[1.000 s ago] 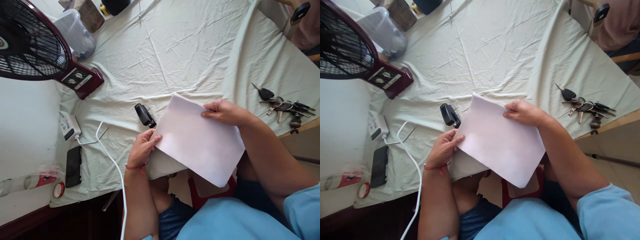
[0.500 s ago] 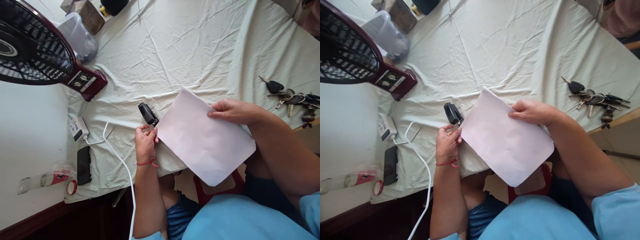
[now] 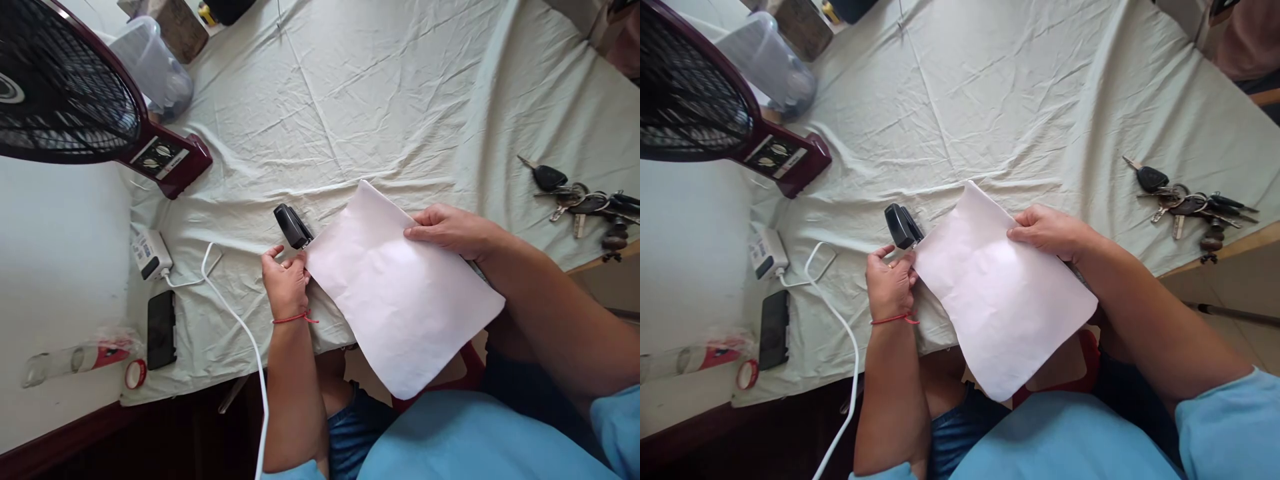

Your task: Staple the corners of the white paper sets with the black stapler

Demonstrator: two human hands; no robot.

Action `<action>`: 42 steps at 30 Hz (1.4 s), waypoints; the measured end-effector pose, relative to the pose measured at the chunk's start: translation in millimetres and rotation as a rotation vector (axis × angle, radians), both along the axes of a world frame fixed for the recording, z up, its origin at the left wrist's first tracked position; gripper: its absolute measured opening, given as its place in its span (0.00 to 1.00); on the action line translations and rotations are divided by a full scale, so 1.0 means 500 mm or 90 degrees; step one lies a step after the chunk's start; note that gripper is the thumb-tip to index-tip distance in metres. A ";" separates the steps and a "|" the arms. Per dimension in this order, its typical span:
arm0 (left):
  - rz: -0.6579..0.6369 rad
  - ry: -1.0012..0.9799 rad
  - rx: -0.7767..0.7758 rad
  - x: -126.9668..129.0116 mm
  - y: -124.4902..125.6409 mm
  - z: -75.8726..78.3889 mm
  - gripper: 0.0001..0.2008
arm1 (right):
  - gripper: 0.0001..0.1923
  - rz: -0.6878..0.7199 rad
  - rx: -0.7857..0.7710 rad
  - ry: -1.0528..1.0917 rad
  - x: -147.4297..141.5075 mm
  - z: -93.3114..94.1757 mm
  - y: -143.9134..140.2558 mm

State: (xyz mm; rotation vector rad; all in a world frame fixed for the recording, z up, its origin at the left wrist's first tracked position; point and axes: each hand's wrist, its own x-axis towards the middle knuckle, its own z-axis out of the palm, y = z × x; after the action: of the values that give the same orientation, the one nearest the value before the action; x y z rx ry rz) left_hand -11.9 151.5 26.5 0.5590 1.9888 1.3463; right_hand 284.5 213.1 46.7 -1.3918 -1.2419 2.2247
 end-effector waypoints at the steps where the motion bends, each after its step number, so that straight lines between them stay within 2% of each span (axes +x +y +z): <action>1: 0.005 0.008 -0.007 0.000 0.002 0.001 0.24 | 0.12 -0.007 -0.006 -0.003 -0.001 -0.001 0.000; 8: -0.007 0.057 -0.022 -0.011 0.007 -0.015 0.23 | 0.10 -0.030 0.007 0.019 0.002 -0.024 0.004; 12: -0.057 0.194 -0.004 -0.015 -0.003 -0.030 0.27 | 0.10 -0.026 0.011 0.006 0.004 -0.025 0.005; 16: -0.093 0.330 0.067 -0.007 -0.019 -0.032 0.34 | 0.12 -0.016 0.010 0.017 0.003 -0.019 0.003; 21: -0.104 0.481 0.112 -0.015 -0.026 -0.034 0.26 | 0.11 -0.009 0.013 0.045 0.003 -0.023 0.003; 26: -0.142 0.559 0.103 -0.026 -0.034 -0.039 0.28 | 0.11 -0.025 0.015 0.033 0.002 -0.027 0.004; 29: -0.184 0.599 0.054 -0.026 -0.038 -0.040 0.31 | 0.12 -0.026 0.022 0.028 0.001 -0.018 0.001; 34: -0.219 0.614 0.019 -0.033 -0.026 -0.042 0.29 | 0.14 -0.015 0.058 -0.001 -0.005 0.000 -0.004; 38: -0.207 0.580 0.072 -0.037 -0.022 -0.047 0.27 | 0.12 -0.064 0.088 0.033 -0.012 -0.007 -0.002; 42: -0.189 0.484 0.088 -0.025 -0.036 -0.049 0.34 | 0.07 -0.140 0.127 0.004 -0.008 -0.019 0.007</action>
State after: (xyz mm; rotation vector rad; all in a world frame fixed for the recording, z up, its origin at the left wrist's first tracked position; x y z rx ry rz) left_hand -24.5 133.7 2.1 1.5475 2.2507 1.1831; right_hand 280.3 216.5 37.1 -1.3699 -1.2065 1.9039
